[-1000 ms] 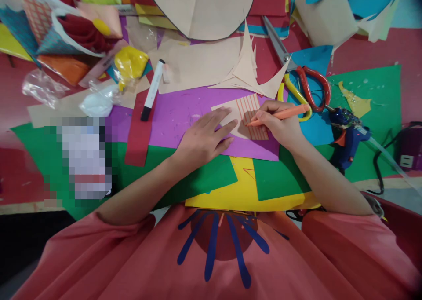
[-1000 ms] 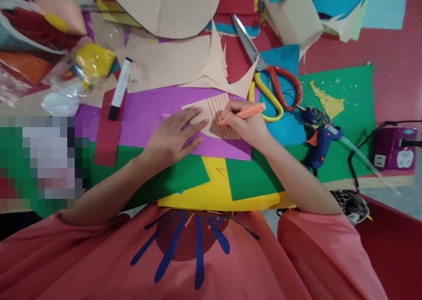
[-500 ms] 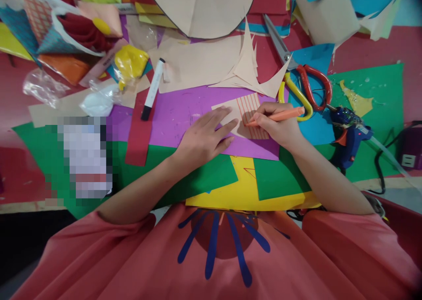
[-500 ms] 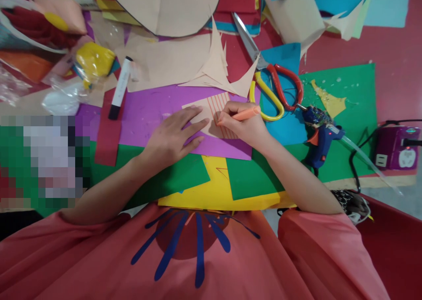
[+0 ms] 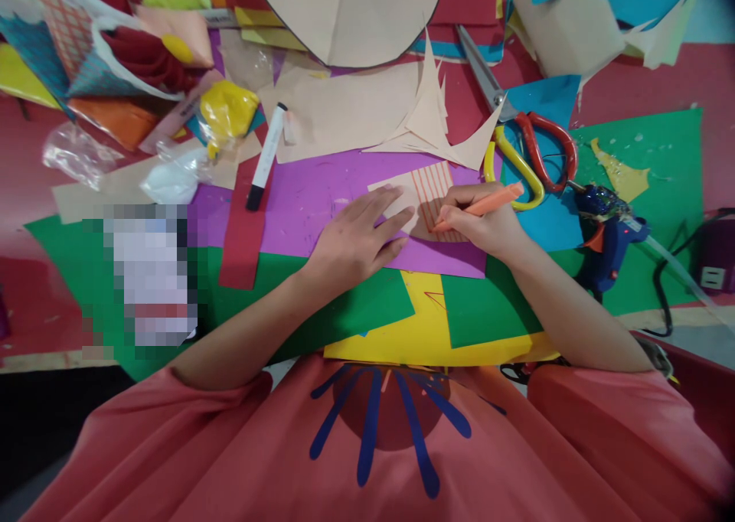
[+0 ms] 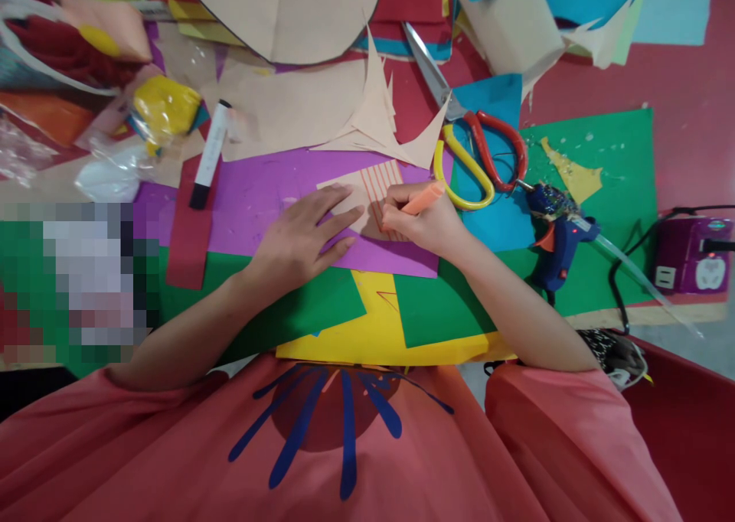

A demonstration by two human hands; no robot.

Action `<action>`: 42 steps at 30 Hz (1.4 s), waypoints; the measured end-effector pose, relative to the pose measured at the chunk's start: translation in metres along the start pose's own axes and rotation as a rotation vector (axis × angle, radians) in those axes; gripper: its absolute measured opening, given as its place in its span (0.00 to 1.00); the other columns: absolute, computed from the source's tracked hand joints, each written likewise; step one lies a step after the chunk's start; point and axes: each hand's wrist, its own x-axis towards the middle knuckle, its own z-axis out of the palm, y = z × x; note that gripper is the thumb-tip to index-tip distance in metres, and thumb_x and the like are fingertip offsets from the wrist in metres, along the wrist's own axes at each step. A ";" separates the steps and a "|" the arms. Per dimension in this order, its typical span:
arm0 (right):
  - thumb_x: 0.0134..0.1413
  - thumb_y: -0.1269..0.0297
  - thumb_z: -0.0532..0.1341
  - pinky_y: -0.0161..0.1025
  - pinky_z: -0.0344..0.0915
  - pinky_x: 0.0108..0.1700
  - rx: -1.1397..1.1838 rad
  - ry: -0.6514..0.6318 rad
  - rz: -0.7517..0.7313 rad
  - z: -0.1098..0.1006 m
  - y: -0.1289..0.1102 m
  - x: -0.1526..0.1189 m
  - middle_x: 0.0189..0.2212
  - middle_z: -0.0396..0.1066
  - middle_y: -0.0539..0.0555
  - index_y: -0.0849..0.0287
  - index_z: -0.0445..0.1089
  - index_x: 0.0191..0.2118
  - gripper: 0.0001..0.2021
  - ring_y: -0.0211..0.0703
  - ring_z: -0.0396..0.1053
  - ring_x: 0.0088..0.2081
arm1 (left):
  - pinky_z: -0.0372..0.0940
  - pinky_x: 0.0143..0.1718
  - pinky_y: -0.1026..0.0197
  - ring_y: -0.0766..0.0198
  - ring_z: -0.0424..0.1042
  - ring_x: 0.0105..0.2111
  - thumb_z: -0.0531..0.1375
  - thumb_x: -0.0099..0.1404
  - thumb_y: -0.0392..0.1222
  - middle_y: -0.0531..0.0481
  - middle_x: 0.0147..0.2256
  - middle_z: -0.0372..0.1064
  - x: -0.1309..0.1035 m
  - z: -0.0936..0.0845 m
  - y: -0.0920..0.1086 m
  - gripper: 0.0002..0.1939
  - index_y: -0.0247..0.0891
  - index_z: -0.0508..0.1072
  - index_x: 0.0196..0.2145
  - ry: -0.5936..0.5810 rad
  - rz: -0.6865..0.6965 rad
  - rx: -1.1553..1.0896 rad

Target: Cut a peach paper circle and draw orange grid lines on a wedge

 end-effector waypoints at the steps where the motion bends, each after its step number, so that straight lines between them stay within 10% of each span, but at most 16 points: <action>1: 0.46 0.71 0.56 0.32 0.52 0.19 0.026 -0.017 -0.002 0.000 -0.001 0.000 0.13 0.61 0.46 0.57 0.58 0.15 0.13 0.31 0.56 0.17 | 0.65 0.57 0.45 0.48 0.65 0.59 0.53 0.72 0.44 0.36 0.58 0.65 0.000 0.000 0.000 0.17 0.36 0.68 0.55 0.010 0.016 0.011; 18: 0.44 0.71 0.56 0.32 0.52 0.19 0.112 -0.102 0.031 -0.007 0.004 0.002 0.14 0.65 0.48 0.59 0.65 0.16 0.10 0.33 0.60 0.18 | 0.64 0.58 0.47 0.51 0.64 0.60 0.51 0.73 0.46 0.39 0.59 0.64 -0.001 0.002 -0.002 0.18 0.39 0.67 0.56 0.015 0.012 0.031; 29: 0.57 0.54 0.62 0.35 0.64 0.23 0.194 0.240 -0.047 -0.003 0.006 0.000 0.20 0.70 0.48 0.57 0.72 0.28 0.13 0.34 0.66 0.20 | 0.66 0.55 0.46 0.50 0.67 0.57 0.53 0.72 0.42 0.36 0.56 0.67 -0.001 -0.001 -0.002 0.15 0.36 0.69 0.53 -0.016 0.184 -0.010; 42: 0.56 0.66 0.59 0.36 0.66 0.28 0.003 0.166 -0.027 -0.003 0.010 0.001 0.22 0.71 0.50 0.60 0.73 0.27 0.09 0.37 0.70 0.25 | 0.68 0.51 0.46 0.50 0.70 0.53 0.55 0.71 0.41 0.37 0.53 0.69 -0.001 -0.002 0.004 0.15 0.37 0.69 0.53 -0.049 0.269 0.014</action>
